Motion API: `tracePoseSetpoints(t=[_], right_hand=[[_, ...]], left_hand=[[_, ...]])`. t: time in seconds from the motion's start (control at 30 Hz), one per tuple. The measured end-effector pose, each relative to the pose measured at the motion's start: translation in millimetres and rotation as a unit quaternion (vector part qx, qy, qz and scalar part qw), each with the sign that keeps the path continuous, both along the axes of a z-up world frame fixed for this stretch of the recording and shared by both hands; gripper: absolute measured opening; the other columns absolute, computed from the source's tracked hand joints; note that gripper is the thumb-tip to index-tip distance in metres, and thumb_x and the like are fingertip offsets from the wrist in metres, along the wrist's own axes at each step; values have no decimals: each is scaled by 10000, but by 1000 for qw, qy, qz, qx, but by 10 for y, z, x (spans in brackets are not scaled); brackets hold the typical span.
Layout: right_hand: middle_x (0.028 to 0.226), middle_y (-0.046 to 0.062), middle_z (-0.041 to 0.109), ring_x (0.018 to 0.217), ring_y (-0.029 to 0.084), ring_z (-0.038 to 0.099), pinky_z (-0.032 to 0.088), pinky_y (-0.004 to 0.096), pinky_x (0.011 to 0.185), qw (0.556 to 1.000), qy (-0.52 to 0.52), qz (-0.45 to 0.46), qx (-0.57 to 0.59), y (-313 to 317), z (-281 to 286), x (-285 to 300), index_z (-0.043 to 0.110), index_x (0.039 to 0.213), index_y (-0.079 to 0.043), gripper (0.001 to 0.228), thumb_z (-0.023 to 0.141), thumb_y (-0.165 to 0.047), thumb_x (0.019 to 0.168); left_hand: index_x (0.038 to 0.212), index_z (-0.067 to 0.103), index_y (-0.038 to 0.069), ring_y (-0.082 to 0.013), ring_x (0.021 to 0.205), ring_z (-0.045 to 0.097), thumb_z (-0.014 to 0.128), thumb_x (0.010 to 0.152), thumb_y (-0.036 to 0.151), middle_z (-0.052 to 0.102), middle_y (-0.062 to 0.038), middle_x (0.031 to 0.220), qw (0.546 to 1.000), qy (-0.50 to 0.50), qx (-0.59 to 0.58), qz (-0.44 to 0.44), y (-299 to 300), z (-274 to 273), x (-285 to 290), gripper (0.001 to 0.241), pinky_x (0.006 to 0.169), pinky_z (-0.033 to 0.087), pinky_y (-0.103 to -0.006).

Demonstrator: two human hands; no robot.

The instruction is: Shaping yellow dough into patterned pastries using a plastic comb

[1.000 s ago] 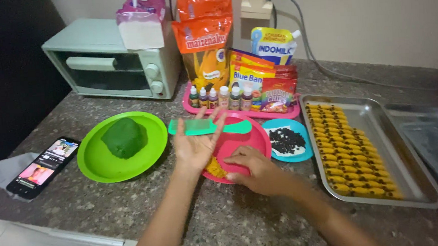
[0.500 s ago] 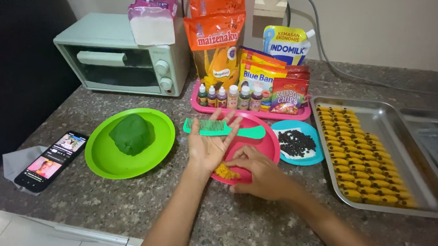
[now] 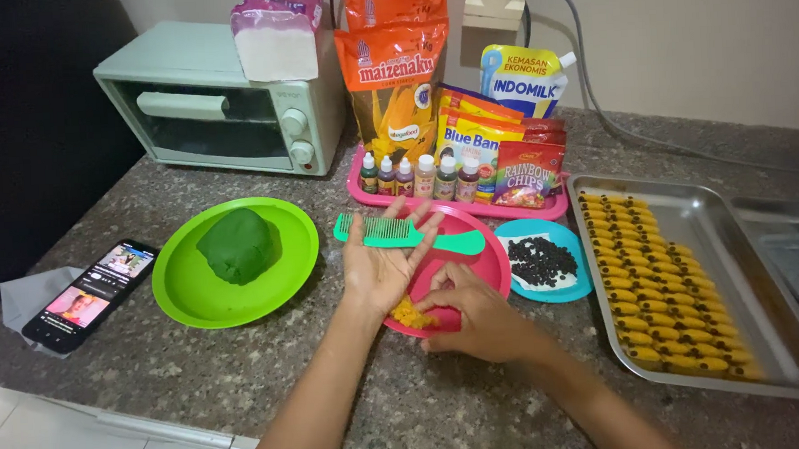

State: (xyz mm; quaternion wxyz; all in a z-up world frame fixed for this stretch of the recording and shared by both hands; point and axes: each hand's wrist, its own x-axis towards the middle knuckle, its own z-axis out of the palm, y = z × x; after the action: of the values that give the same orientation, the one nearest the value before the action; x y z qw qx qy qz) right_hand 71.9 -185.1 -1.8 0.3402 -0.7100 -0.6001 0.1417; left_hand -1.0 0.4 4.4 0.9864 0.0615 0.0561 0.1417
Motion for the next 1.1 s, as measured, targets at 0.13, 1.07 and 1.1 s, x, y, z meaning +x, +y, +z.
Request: tracePoseSetpoints(t=[0.13, 1.07, 1.1], right_hand=[[1048, 57, 522, 1094, 299, 570, 452, 453, 981, 1000, -13, 14, 1, -10, -1, -1, 799, 1006, -152, 470, 919, -477, 687], [956, 6, 610, 1055, 242, 599, 465, 417, 934, 995, -27, -93, -20, 99, -139, -52, 766, 811, -235, 139, 798, -371, 813], [956, 6, 610, 1055, 242, 599, 465, 417, 934, 995, -27, -94, -19, 96, -152, -31, 766, 811, -235, 139, 798, -371, 813]], left_hand=[[1457, 508, 101, -491, 1387, 491, 254, 1037, 668, 506, -265, 1514, 1000, 0, 3, 2, -8, -1, -17, 750, 1097, 492, -568], [1502, 464, 127, -503, 1389, 480, 236, 1030, 683, 472, -253, 1545, 1000, -20, -7, -4, -5, -64, 16, 764, 1058, 520, -571], [1502, 464, 127, -503, 1389, 480, 236, 1030, 683, 472, -253, 1545, 1000, -20, -6, -5, -11, -53, 8, 764, 1058, 520, -571]])
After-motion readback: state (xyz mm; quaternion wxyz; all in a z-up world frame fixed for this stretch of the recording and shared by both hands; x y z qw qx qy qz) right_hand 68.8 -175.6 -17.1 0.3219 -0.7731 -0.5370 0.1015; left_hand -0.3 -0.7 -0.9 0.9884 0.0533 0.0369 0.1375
